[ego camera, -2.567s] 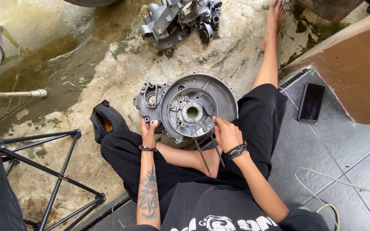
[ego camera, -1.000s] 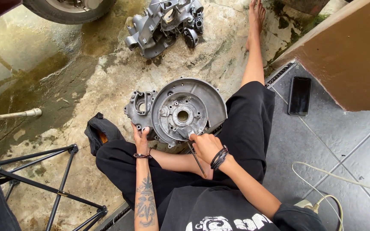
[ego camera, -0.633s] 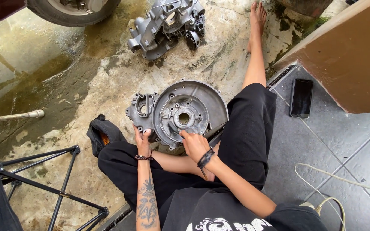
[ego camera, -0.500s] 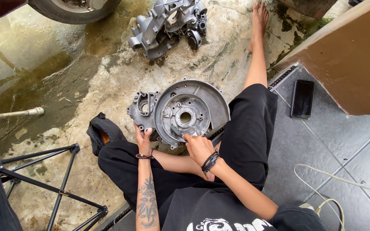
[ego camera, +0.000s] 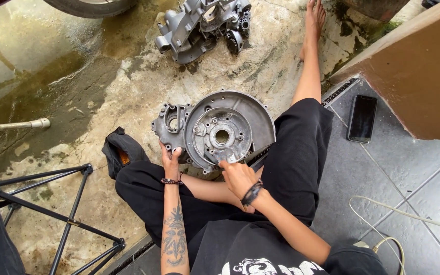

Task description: Cleaning a motorcycle engine casing using a small brush and hands while sitting on the floor.

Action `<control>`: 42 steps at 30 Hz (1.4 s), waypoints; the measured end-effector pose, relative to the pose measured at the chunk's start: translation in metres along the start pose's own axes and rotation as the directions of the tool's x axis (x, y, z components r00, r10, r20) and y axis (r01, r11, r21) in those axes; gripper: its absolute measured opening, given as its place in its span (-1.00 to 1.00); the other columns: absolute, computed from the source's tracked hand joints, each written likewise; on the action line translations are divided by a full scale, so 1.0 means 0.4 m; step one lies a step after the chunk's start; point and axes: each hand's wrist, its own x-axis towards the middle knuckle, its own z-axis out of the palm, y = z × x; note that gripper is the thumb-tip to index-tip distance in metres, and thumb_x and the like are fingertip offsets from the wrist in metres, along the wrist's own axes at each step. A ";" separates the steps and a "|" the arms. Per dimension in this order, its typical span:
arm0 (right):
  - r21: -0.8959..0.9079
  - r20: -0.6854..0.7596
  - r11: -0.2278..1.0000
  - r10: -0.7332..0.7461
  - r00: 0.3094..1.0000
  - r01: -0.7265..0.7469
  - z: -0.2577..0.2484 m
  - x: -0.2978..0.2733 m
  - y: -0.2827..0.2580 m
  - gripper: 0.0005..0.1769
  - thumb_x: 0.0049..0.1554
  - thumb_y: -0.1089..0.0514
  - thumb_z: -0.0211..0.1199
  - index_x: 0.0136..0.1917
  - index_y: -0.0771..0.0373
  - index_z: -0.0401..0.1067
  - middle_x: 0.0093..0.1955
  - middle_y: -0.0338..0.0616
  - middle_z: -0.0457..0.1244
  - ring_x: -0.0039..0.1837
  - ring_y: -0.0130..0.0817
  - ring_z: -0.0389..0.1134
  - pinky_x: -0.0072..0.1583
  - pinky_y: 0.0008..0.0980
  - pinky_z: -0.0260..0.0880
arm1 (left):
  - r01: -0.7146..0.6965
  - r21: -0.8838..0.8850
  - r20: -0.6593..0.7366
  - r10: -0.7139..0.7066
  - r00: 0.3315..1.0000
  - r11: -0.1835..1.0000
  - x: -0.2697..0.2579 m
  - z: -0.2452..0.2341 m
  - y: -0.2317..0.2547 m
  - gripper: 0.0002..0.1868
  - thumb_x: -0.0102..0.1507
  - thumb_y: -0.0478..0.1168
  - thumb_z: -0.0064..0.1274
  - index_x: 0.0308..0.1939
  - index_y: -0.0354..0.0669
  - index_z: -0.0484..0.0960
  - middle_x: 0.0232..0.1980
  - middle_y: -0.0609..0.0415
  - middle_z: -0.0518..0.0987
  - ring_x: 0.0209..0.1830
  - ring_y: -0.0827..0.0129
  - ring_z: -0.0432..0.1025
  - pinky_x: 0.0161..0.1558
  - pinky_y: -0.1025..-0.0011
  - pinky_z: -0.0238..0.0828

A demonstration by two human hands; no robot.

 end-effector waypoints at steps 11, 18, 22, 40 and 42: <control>0.160 0.000 0.984 -0.082 0.997 0.081 -0.051 0.025 0.006 -0.78 0.19 0.16 0.11 0.11 0.18 0.41 -0.25 0.14 0.40 -0.17 0.22 0.45 -0.14 0.00 0.48 | 0.000 0.061 -0.007 0.000 1.000 0.998 -0.017 0.016 0.043 0.13 0.28 0.07 0.16 0.61 -0.17 -0.34 0.61 -0.39 -0.27 0.60 -0.15 -0.21 0.50 0.05 -0.07; -0.046 0.186 0.999 -0.008 0.983 0.016 -0.198 -0.011 0.046 -0.71 0.15 0.02 0.21 0.14 0.05 0.49 -0.13 0.10 0.43 0.00 0.19 0.47 0.01 0.06 0.50 | -0.005 0.018 -0.024 0.005 1.000 1.000 -0.020 0.024 0.055 0.11 0.28 0.02 0.16 0.61 -0.20 -0.32 0.60 -0.42 -0.26 0.59 -0.18 -0.18 0.47 0.03 -0.02; 0.032 0.188 0.999 0.022 0.982 -0.029 -0.263 -0.035 0.047 -0.73 0.17 0.12 0.18 0.13 0.14 0.51 -0.15 0.15 0.44 -0.06 0.18 0.48 -0.01 -0.01 0.51 | -0.003 0.018 -0.028 0.003 1.000 1.000 -0.008 0.018 0.034 0.11 0.29 0.04 0.17 0.61 -0.17 -0.32 0.61 -0.39 -0.27 0.60 -0.14 -0.19 0.48 0.06 -0.03; 0.007 -0.187 0.989 0.148 0.971 -0.150 -0.098 -0.015 0.132 -0.68 0.24 -0.07 0.12 0.25 -0.11 0.38 -0.09 -0.01 0.45 -0.09 0.17 0.48 -0.07 0.11 0.51 | -0.013 0.007 -0.016 0.014 1.000 1.000 0.021 -0.020 -0.054 0.07 0.30 -0.02 0.15 0.62 -0.13 -0.31 0.60 -0.41 -0.23 0.57 -0.18 -0.13 0.42 0.05 0.11; 0.128 -0.079 0.985 0.125 0.989 -0.115 -0.088 -0.037 0.095 -0.76 0.22 0.02 0.12 0.16 -0.04 0.39 -0.19 0.06 0.44 -0.13 0.26 0.46 -0.07 0.12 0.49 | 0.000 0.002 -0.021 0.000 1.000 1.000 0.018 -0.030 -0.066 0.08 0.30 -0.01 0.16 0.62 -0.11 -0.31 0.61 -0.38 -0.22 0.57 -0.15 -0.11 0.41 0.05 0.13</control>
